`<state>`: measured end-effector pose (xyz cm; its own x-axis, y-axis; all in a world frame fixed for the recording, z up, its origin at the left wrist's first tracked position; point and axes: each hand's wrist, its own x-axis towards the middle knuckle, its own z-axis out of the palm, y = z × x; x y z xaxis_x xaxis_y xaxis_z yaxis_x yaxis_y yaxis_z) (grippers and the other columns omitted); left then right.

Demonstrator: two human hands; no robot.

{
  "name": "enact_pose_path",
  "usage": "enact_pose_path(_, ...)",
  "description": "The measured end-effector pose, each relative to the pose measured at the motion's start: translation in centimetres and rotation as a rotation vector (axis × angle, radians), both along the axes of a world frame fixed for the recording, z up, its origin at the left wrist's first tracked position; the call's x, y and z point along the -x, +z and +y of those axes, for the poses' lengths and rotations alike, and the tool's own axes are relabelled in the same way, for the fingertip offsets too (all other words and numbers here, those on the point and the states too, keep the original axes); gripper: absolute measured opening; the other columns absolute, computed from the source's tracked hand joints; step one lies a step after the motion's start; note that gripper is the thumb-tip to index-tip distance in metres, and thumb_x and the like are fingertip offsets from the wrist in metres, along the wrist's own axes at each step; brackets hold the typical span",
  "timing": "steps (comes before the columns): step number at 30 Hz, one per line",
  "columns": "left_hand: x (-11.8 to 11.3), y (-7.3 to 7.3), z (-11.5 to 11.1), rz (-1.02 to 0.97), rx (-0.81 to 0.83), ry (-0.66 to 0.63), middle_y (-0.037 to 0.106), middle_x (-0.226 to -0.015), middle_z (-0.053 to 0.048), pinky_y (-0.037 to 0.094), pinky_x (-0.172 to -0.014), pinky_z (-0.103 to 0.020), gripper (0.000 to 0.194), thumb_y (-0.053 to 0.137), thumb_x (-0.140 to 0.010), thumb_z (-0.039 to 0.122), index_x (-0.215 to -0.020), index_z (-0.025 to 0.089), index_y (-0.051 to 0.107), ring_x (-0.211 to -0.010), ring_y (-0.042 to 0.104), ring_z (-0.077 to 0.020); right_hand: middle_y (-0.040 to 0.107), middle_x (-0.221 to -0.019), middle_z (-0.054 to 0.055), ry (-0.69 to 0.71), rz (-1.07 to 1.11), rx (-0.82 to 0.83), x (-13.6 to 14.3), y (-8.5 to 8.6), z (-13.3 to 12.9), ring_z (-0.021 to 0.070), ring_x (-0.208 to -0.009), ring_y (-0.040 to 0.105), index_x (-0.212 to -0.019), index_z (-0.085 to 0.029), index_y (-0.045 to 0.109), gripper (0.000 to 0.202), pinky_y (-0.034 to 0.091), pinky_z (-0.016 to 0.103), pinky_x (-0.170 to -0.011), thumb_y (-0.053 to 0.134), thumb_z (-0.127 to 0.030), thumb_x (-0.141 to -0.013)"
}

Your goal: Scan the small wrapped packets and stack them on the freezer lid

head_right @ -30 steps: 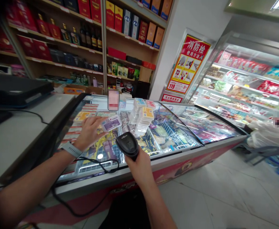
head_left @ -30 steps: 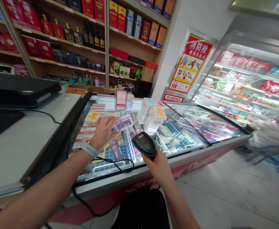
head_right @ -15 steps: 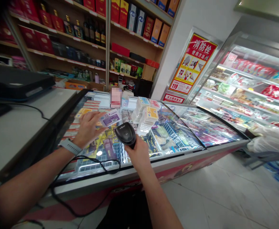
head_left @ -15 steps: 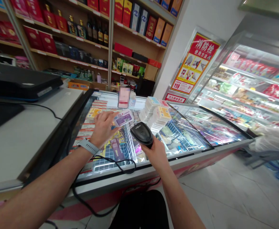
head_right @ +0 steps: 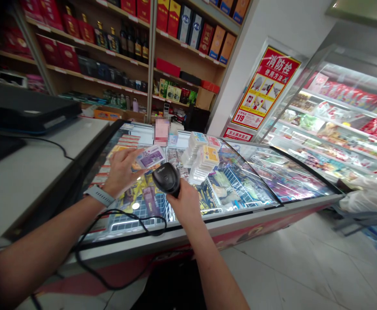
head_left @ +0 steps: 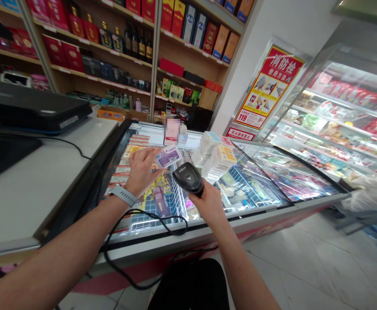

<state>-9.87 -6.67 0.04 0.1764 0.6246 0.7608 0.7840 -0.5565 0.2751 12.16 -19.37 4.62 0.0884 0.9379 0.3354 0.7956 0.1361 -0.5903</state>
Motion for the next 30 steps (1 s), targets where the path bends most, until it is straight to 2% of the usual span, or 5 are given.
enact_pose_path(8,-0.1,0.4,-0.3,-0.019,0.031,-0.004,0.061,-0.133,-0.012,0.030,-0.111,-0.046,0.057,0.067,-0.084,0.040,-0.137,0.025,0.056,-0.127,0.052,-0.0314,0.069,-0.077,0.002,0.003,-0.019,0.002,0.2,0.0,0.0,0.0203,-0.071,0.061,-0.086,-0.021,0.063,0.013,0.037,0.027,-0.066,0.065,-0.018,-0.074)
enact_pose_path(23,-0.1,0.1,-0.2,-0.005,0.034,0.016,0.060,-0.134,-0.014,0.030,-0.111,-0.047,0.057,0.068,-0.084,0.041,-0.137,0.023,0.057,-0.129,0.053,-0.0312,0.071,-0.081,0.003,0.004,-0.011,0.018,0.2,0.2,-0.1,0.0210,-0.074,0.062,-0.092,-0.020,0.065,0.018,0.039,0.027,-0.068,0.064,-0.017,-0.075)
enact_pose_path(26,0.1,0.1,0.0,-0.022,0.069,0.078,0.061,-0.133,-0.014,0.031,-0.111,-0.047,0.058,0.068,-0.083,0.043,-0.136,0.022,0.058,-0.127,0.053,-0.0311,0.071,-0.082,0.003,0.007,-0.007,0.011,0.2,0.1,-0.1,0.0207,-0.074,0.063,-0.094,-0.020,0.065,0.019,0.040,0.027,-0.068,0.064,-0.018,-0.075)
enact_pose_path(30,1.7,0.1,1.3,-0.119,0.167,0.302,0.063,-0.130,-0.015,0.034,-0.107,-0.051,0.062,0.071,-0.077,0.051,-0.131,0.022,0.061,-0.123,0.054,-0.0347,0.071,-0.081,0.003,0.008,-0.012,-0.004,0.1,-0.1,-0.1,0.0206,-0.074,0.063,-0.091,-0.020,0.065,0.016,0.040,0.027,-0.068,0.065,-0.019,-0.075)
